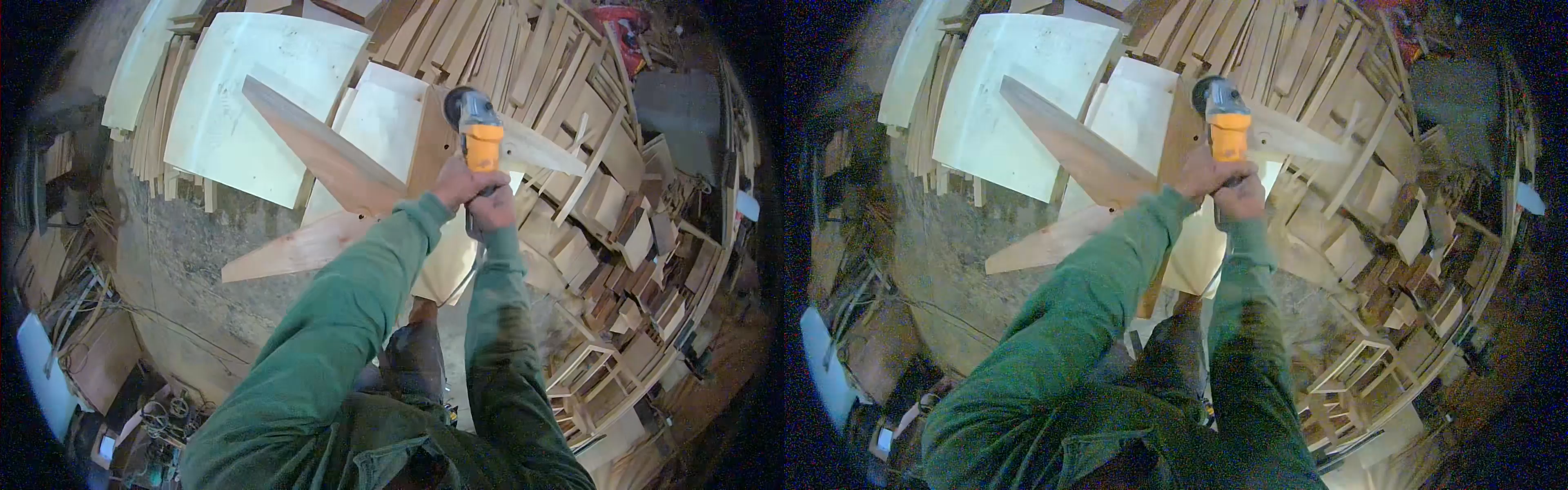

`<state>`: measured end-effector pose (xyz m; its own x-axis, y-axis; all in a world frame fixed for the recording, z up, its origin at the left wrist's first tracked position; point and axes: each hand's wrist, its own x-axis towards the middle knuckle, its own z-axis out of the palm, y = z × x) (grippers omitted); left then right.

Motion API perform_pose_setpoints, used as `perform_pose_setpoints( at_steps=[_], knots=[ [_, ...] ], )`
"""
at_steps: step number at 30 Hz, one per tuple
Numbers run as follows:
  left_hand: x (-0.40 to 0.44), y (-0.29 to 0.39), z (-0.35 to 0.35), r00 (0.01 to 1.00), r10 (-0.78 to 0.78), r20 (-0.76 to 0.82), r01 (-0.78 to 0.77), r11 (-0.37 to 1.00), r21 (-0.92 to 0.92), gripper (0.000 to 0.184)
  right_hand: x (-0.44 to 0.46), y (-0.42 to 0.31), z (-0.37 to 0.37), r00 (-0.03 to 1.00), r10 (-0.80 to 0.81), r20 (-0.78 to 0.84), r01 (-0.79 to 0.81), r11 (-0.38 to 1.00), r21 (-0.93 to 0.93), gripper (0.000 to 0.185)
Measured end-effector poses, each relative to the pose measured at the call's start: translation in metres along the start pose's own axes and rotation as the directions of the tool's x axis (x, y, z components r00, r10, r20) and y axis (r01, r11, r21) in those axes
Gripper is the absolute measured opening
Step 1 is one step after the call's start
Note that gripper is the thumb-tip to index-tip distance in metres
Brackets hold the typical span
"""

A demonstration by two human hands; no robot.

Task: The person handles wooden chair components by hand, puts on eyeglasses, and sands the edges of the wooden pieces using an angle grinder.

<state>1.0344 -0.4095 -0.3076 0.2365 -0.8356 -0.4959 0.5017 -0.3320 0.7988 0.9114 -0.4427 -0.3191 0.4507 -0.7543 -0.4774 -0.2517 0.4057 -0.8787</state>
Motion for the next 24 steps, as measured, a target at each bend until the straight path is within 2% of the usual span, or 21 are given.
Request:
perform_pose_setpoints(
  at_steps=[1, 2, 3, 4, 5, 7, 8, 11, 12, 15, 18, 21, 22, 24],
  knots=[
    [-0.004, 0.004, 0.006, 1.0, 0.026, -0.012, -0.026, 1.0, 0.002, 0.036, -0.007, -0.016, 0.006, 0.999, 0.018, -0.034, -0.024, 0.983, -0.182, 0.04],
    [-0.011, 0.008, 0.003, 0.997, -0.033, -0.065, 0.044, 0.984, 0.17, 0.038, -0.02, -0.031, 0.012, 0.997, 0.029, -0.076, -0.054, 0.934, -0.354, 0.04],
    [-0.011, 0.007, 0.0, 0.999, -0.043, -0.032, 0.046, 0.992, 0.118, 0.04, -0.028, -0.042, 0.015, 0.992, 0.033, -0.122, -0.091, 0.855, -0.51, 0.039],
    [-0.01, 0.004, -0.004, 0.999, -0.055, -0.001, 0.054, 0.996, 0.066, 0.042, -0.026, -0.038, 0.013, 0.99, 0.11, -0.09, -0.139, 0.877, -0.46, 0.04],
    [-0.01, 0.001, -0.006, 0.997, -0.066, 0.029, 0.065, 0.998, 0.016, 0.044, -0.024, -0.039, 0.013, 0.99, 0.106, -0.089, -0.134, 0.895, -0.426, 0.041],
    [-0.011, 0.014, 0.006, 0.999, -0.03, 0.038, 0.029, 0.999, 0.027, 0.044, -0.023, -0.047, 0.012, 0.991, 0.097, -0.09, -0.123, 0.923, -0.364, 0.044],
    [-0.012, 0.021, 0.012, 0.999, -0.013, 0.04, 0.011, 0.999, 0.03, 0.045, -0.028, -0.045, 0.011, 0.992, 0.009, -0.128, -0.036, 0.975, -0.219, 0.04],
    [-0.027, 0.025, 0.021, 0.999, -0.048, 0.004, 0.047, 0.989, 0.142, 0.041, -0.028, 0.007, -0.021, 0.983, -0.04, -0.178, -0.055, 0.864, -0.5, 0.038],
    [-0.026, 0.012, 0.024, 1.0, -0.002, -0.003, 0.002, 0.993, 0.116, 0.04, -0.038, -0.009, -0.015, 0.978, -0.035, -0.203, -0.088, 0.819, -0.567, 0.038],
    [-0.029, 0.02, 0.023, 0.999, -0.032, 0.005, 0.032, 0.996, 0.084, 0.04, -0.037, -0.009, -0.01, 0.981, 0.008, -0.194, -0.109, 0.849, -0.517, 0.04],
    [-0.026, 0.031, 0.012, 1.0, -0.025, -0.007, 0.026, 0.993, 0.115, 0.043, -0.027, -0.021, 0.0, 0.985, -0.017, -0.172, -0.082, 0.828, -0.554, 0.053],
    [-0.02, 0.027, -0.003, 1.0, 0.004, -0.019, -0.004, 1.0, 0.003, 0.038, -0.034, -0.078, 0.034, 0.985, 0.029, -0.172, -0.121, 0.821, -0.558, 0.051],
    [-0.018, 0.028, -0.008, 1.0, 0.014, -0.02, -0.014, 1.0, 0.0, 0.037, -0.027, -0.068, 0.033, 0.988, 0.014, -0.157, -0.111, 0.769, -0.63, 0.049],
    [-0.013, 0.029, -0.016, 0.999, 0.029, -0.025, -0.03, 1.0, -0.009, 0.034, -0.019, -0.07, 0.038, 0.993, 0.027, -0.112, -0.082, 0.847, -0.525, 0.049]
  ],
)
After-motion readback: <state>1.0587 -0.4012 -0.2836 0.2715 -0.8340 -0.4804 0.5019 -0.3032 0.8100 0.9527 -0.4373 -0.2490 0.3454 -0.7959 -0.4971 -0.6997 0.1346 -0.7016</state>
